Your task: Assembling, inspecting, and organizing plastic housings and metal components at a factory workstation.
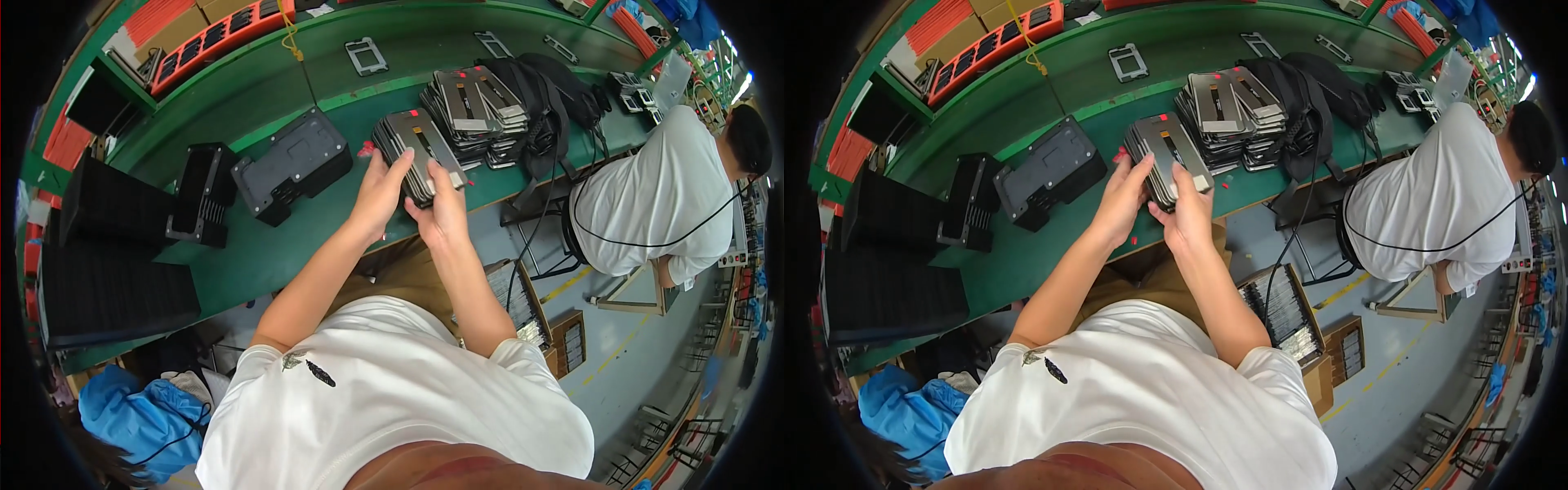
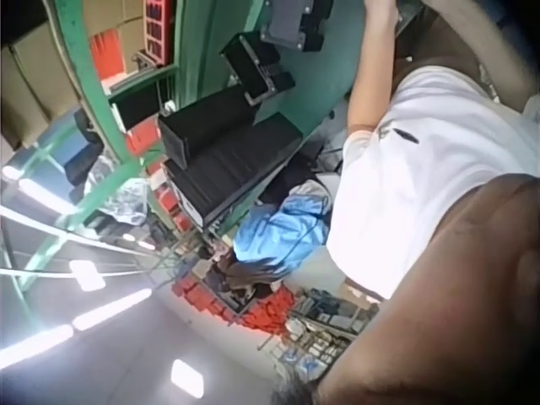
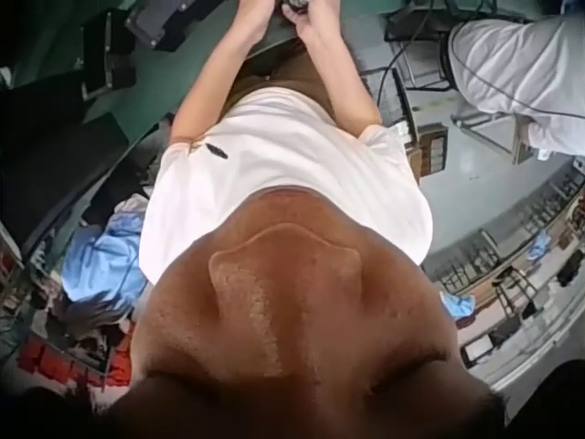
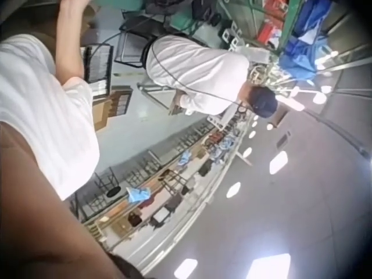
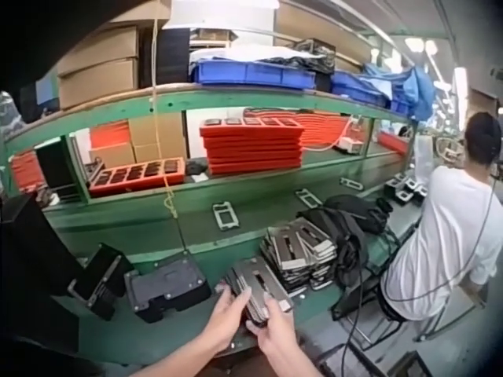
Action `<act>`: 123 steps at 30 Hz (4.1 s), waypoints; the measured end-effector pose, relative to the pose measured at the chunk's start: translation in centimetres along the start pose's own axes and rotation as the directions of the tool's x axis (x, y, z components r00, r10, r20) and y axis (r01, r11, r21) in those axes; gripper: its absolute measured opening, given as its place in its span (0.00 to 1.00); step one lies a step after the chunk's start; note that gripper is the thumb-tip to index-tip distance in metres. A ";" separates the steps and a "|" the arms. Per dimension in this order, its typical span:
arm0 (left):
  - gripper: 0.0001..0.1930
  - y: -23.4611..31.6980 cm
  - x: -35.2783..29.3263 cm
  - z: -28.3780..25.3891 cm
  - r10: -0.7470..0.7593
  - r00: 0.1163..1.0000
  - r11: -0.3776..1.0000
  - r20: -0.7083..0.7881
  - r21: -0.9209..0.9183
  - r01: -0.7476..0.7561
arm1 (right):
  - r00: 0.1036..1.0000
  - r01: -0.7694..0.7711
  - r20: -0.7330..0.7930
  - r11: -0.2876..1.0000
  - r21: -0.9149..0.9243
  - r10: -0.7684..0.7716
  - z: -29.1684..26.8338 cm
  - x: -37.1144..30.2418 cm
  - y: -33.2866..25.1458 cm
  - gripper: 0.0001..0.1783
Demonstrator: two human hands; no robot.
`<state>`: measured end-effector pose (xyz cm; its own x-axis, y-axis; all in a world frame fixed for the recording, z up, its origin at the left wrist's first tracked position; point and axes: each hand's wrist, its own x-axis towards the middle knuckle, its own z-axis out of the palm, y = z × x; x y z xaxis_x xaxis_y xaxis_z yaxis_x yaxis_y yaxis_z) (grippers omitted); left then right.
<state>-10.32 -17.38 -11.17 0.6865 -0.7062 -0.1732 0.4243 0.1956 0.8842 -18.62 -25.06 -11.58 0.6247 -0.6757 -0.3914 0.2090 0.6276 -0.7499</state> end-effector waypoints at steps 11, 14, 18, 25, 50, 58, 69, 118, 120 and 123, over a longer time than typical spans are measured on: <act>0.40 -5.4 9.6 -1.9 0.153 0.977 0.884 -0.149 0.462 -0.068 | 0.971 -0.208 0.106 0.975 -0.075 0.216 -1.9 3.7 -2.0 0.30; 0.40 -5.9 9.1 -2.0 0.181 0.980 0.779 -0.079 0.620 -0.094 | 0.983 -0.009 0.166 0.930 -0.368 0.075 -1.9 -2.5 -3.7 0.24; 0.38 -2.3 4.4 -4.2 0.179 0.984 0.896 -0.013 0.416 -0.157 | 0.819 0.482 0.561 0.672 -0.562 -0.119 2.7 -2.5 -6.3 0.17; 0.33 7.9 -9.9 -13.4 0.595 0.782 0.355 0.185 0.812 -0.463 | 0.564 0.793 0.823 -0.238 -0.561 -0.062 15.8 21.7 -5.7 0.12; 0.66 10.4 -8.0 -20.5 0.420 0.907 0.457 -0.034 0.871 -0.179 | 0.472 0.753 0.854 -0.402 -0.520 -0.221 16.7 4.7 5.1 0.13; 0.56 10.9 -7.6 -20.5 0.426 0.897 0.285 0.116 0.924 -0.255 | 0.621 0.630 0.759 -0.452 -0.631 -0.194 17.1 4.6 4.5 0.14; 0.51 10.9 -7.6 -21.3 0.406 0.907 0.296 0.107 0.924 -0.242 | 0.497 0.378 0.718 -0.624 -0.684 -0.487 5.0 8.0 0.3 0.20; 0.32 12.1 -10.5 -16.0 0.431 0.896 0.653 0.105 0.649 -0.390 | 0.487 0.499 0.844 0.721 -0.480 0.225 9.2 3.0 -0.7 0.14; 0.34 12.8 -8.6 -16.9 0.498 0.856 0.397 0.139 0.841 -0.367 | 0.684 0.543 0.728 0.703 -0.460 -0.052 9.2 6.9 0.1 0.19; 0.39 12.4 -6.5 -17.3 0.533 0.827 0.101 0.182 0.956 -0.275 | 0.781 0.408 0.625 0.768 -0.493 -0.014 10.6 8.9 1.2 0.25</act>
<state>0.73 1.38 -6.58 0.6861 -0.6032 0.4067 -0.7107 -0.4363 0.5519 -4.79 -26.26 -10.28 0.9548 -0.2949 0.0385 0.0452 0.0159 -0.9989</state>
